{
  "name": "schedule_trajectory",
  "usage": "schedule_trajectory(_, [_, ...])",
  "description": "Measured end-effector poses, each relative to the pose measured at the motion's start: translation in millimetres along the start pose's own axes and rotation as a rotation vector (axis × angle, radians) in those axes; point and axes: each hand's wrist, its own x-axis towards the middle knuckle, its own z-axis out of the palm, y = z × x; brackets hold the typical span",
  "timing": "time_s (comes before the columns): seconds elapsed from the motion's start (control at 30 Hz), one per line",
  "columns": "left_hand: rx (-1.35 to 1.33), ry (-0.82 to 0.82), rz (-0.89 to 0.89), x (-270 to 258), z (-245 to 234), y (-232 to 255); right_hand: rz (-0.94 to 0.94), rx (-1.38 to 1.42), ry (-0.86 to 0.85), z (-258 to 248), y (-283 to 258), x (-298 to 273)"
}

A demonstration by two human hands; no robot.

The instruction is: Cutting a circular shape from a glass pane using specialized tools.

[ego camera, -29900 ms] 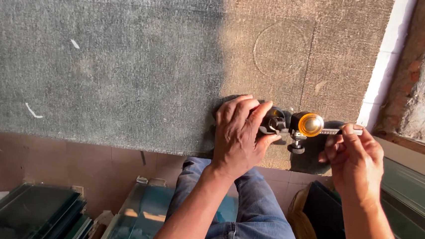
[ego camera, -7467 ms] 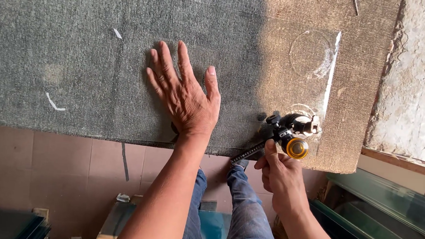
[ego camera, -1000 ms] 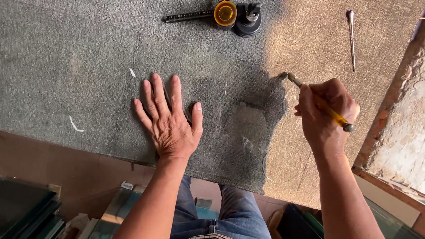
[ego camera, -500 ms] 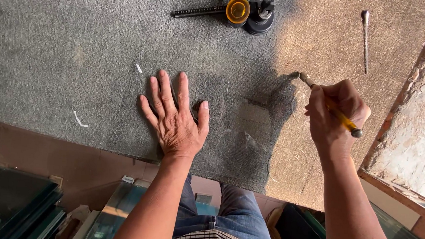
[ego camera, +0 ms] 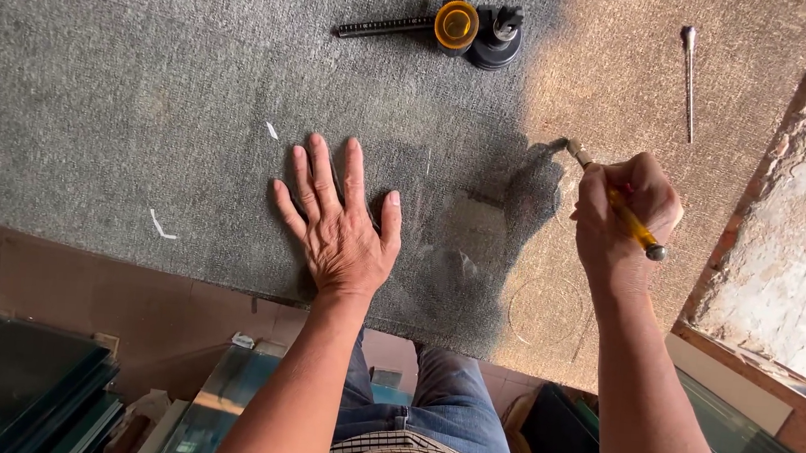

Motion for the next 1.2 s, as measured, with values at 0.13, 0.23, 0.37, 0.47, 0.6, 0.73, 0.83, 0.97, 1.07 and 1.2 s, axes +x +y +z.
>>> schedule_trajectory(0.13, [-0.001, -0.005, -0.002, -1.8, 0.2, -0.6, -0.006, -0.015, 0.01, -2.5, 15.0, -4.2])
schedule_trajectory(0.23, [-0.005, 0.0, -0.001, -1.2, 1.7, -0.7, -0.016, -0.044, 0.019, -2.2, 19.9, -6.4])
schedule_trajectory(0.37, [-0.015, -0.003, -0.004, -1.9, 1.9, -0.8, 0.027, -0.031, 0.032, 1.3, 5.2, -14.1])
schedule_trajectory(0.47, [-0.006, 0.0, 0.0, -1.3, 1.1, -1.1, -0.009, -0.155, 0.016, -2.0, 10.5, -22.3])
schedule_trajectory(0.6, [-0.007, 0.012, -0.001, -0.9, 2.8, -1.0, 0.021, -0.142, 0.01, -4.2, 7.4, -29.5])
schedule_trajectory(0.73, [-0.016, -0.007, -0.011, -2.1, 3.0, -1.7, 0.028, -0.155, -0.038, -11.1, 6.0, -39.8])
schedule_trajectory(0.83, [-0.023, -0.03, -0.013, -2.0, 0.6, -1.0, 0.025, -0.16, -0.07, -18.6, 2.3, -48.1])
schedule_trajectory(0.97, [-0.017, -0.042, -0.01, -1.6, -2.0, -0.7, -0.01, -0.137, -0.126, -26.6, -1.0, -58.3])
schedule_trajectory(1.07, [-0.024, -0.042, -0.011, -1.5, -2.4, -0.3, -0.011, -0.127, -0.145, -32.0, -8.0, -68.2])
schedule_trajectory(1.2, [-0.026, -0.05, -0.012, -1.5, -3.0, 0.6, -0.004, -0.105, -0.16, -35.8, -17.5, -83.0])
